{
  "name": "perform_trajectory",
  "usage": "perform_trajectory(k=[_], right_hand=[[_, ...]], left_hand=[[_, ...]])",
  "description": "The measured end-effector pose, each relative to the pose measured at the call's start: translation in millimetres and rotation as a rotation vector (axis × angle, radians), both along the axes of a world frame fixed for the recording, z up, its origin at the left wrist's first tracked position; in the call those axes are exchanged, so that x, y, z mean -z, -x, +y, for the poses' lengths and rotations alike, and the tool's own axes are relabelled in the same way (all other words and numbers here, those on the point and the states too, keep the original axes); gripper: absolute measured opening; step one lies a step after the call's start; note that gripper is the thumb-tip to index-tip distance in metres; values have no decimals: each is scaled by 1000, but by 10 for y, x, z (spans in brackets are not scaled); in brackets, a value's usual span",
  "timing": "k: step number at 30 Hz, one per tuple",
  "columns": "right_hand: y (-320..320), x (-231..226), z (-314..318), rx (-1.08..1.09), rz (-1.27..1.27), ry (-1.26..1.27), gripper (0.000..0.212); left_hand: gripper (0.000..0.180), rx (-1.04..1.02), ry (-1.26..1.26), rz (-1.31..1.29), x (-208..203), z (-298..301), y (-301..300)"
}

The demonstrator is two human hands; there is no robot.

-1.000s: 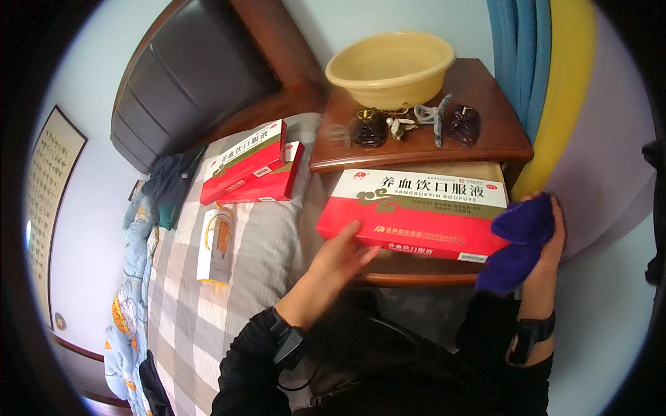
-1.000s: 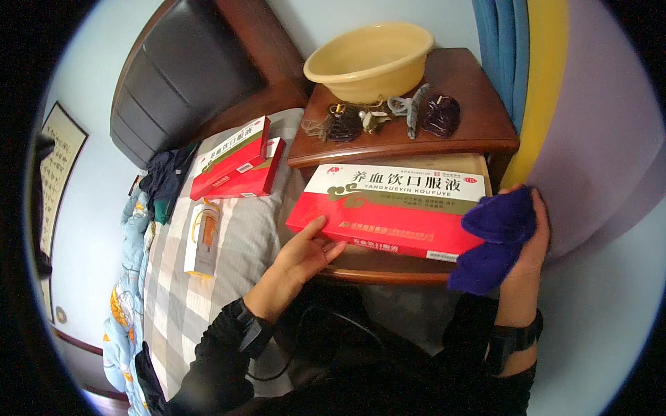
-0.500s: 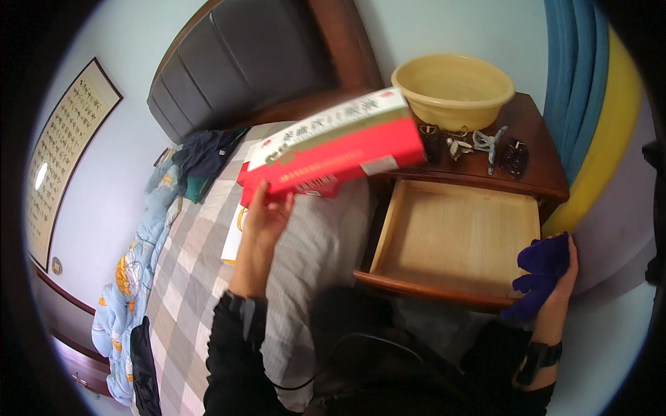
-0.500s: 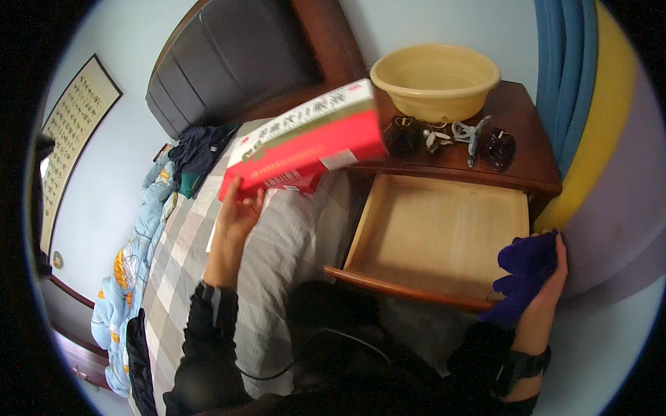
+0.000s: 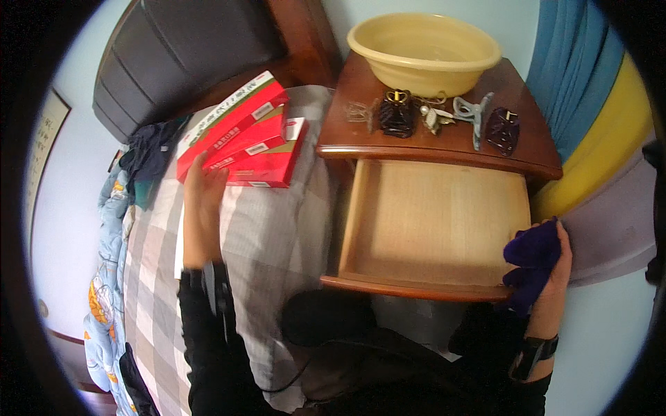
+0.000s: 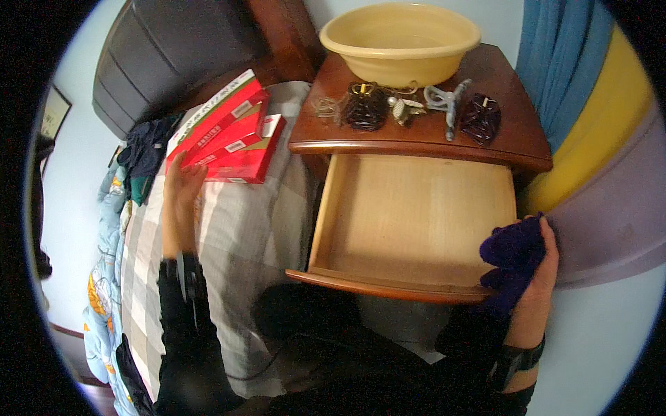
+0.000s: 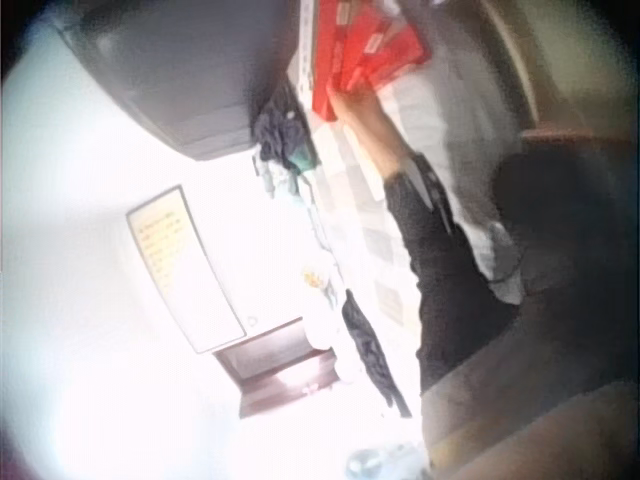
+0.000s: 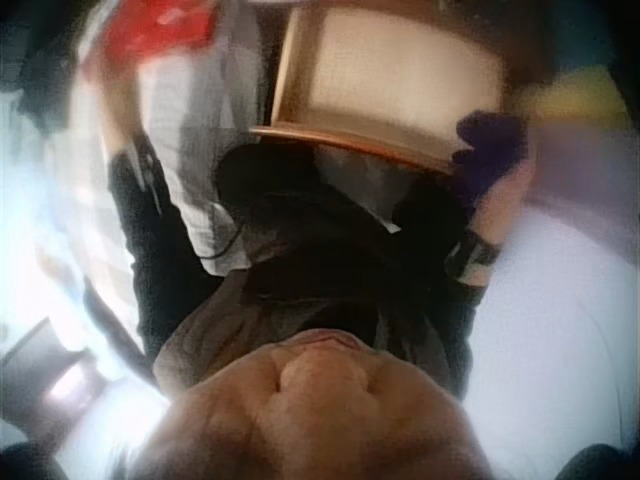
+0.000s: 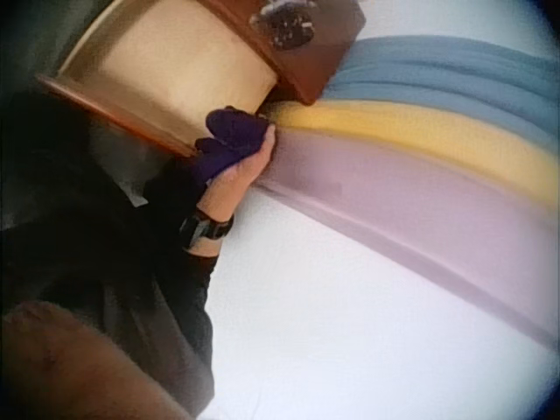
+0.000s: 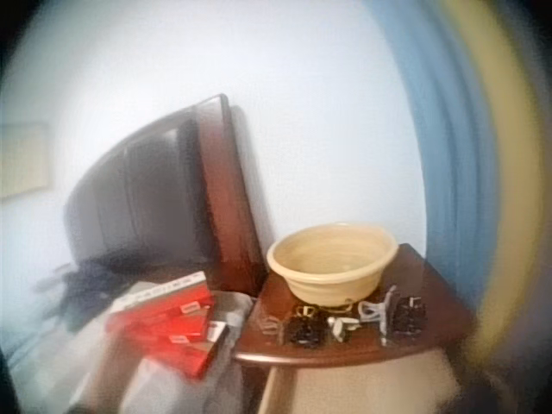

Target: The person wipes several red and white boxes with a purple cloth, then places them into a bedside drawer. They also wipe and place a small white box and several hair clips into the drawer.

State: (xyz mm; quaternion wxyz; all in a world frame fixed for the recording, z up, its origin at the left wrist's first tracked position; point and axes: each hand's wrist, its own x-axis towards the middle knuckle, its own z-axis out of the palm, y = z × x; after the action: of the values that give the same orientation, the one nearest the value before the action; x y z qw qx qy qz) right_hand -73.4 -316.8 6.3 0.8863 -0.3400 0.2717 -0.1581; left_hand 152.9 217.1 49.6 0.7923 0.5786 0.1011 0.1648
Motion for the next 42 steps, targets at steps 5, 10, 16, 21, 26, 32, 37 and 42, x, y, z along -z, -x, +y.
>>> perform_trajectory(k=[5, 10, 16, 21, 26, 32, 37, 42], right_hand=[[-1, -36, 71, -23, 19, 57, 24], [59, -290, 558, -192, 29, 518, 30], [-276, -90, 2132, -662, -624, 1568, 38], [-50, 159, 1978, -582, -584, 2145, 39], [414, 157, 785, -406, -222, 2260, 37], [599, 279, 493, -16, 207, 2302, 20], [288, 483, 1735, -54, -62, 2182, 28], [214, 392, 1985, -122, -227, 2173, 34]], left_hand=[[42, 657, -460, 56, 344, -1182, 1349], [35, 253, -106, 220, 740, -1530, 1889], [24, -50, 279, 227, 959, -1850, 1988], [26, -36, 192, 307, 1106, -1882, 2049], [27, -52, 268, 253, 1157, -1941, 1960], [30, -139, 345, 162, 1099, -2019, 1959], [24, -93, 370, 257, 1079, -1962, 1959], [23, -86, 354, 240, 1096, -1927, 1986]])
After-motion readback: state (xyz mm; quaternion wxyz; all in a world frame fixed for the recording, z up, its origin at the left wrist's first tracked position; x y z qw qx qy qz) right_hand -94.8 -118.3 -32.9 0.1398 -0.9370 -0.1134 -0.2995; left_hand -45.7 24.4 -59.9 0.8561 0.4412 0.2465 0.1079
